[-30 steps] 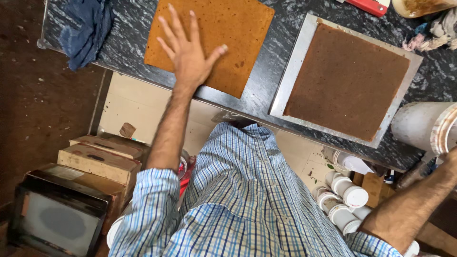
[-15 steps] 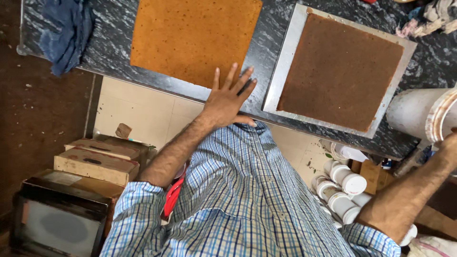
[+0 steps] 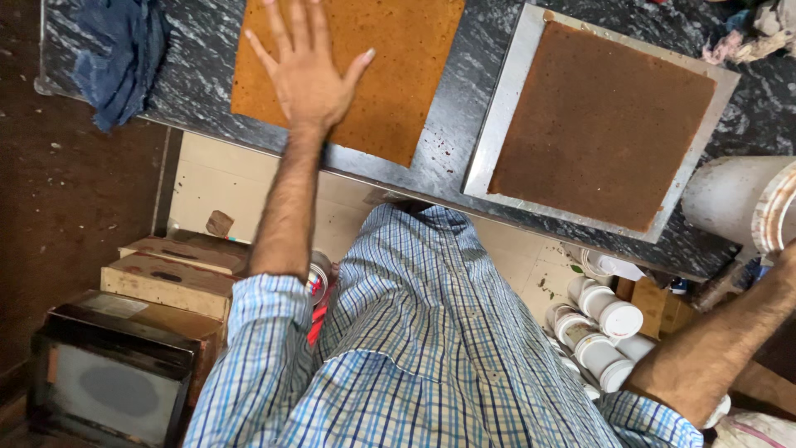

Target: The person prepares cake layers by placing them on trays, pouring a dark liquid from a bottle into a cup, and spreading the liquid across the top of the cake by hand.

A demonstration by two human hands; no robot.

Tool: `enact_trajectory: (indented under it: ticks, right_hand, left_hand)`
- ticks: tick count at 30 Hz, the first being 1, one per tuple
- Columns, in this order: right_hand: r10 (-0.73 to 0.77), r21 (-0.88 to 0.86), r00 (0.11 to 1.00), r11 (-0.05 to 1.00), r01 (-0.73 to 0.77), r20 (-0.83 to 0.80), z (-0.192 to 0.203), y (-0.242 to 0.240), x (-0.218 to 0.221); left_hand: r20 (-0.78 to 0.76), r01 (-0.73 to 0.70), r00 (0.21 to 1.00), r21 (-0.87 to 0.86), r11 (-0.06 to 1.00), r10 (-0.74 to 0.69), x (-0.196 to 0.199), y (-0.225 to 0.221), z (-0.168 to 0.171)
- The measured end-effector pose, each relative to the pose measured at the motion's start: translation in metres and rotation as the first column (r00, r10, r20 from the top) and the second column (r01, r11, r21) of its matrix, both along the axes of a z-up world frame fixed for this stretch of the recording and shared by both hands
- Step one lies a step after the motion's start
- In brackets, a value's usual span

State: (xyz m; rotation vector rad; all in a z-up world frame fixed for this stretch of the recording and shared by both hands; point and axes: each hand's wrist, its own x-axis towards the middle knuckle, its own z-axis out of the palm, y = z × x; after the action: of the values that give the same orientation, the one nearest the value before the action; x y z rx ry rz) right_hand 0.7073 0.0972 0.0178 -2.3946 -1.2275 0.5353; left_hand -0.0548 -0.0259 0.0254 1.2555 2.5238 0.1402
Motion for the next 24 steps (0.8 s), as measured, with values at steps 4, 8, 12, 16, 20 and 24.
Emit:
enact_trajectory:
  ticks: [4, 8, 12, 16, 20, 24]
  right_hand:
    - [0.001, 0.000, 1.000, 1.000, -0.001, -0.005, -0.001, 0.006, -0.007]
    - [0.015, 0.005, 1.000, 1.000, -0.015, -0.022, -0.011, 0.011, -0.021]
    - [0.021, 0.009, 0.999, 1.000, -0.021, -0.030, -0.017, 0.009, -0.023]
    - [-0.002, 0.038, 1.000, 0.999, 0.002, -0.019, -0.007, 0.004, -0.007]
    - [-0.026, 0.059, 1.000, 0.998, 0.025, 0.010, 0.005, -0.002, 0.008]
    - [-0.010, 0.055, 1.000, 0.998, 0.010, 0.006, 0.003, 0.005, -0.001]
  left_hand:
    - [-0.024, 0.106, 0.994, 0.045, 0.993, -0.105, 0.005, 0.004, -0.005]
    - [-0.027, 0.100, 0.995, 0.079, 0.992, -0.098, 0.003, 0.002, -0.007]
    - [-0.031, 0.105, 0.994, 0.081, 0.991, -0.103, 0.002, 0.000, -0.013]
    - [-0.033, 0.111, 0.994, 0.108, 0.988, -0.108, 0.007, -0.007, -0.021]
    - [-0.059, 0.110, 0.993, 0.145, 0.983, -0.103, 0.009, -0.004, -0.028]
    - [-0.042, 0.106, 0.994, 0.130, 0.986, -0.102, 0.006, -0.006, -0.029]
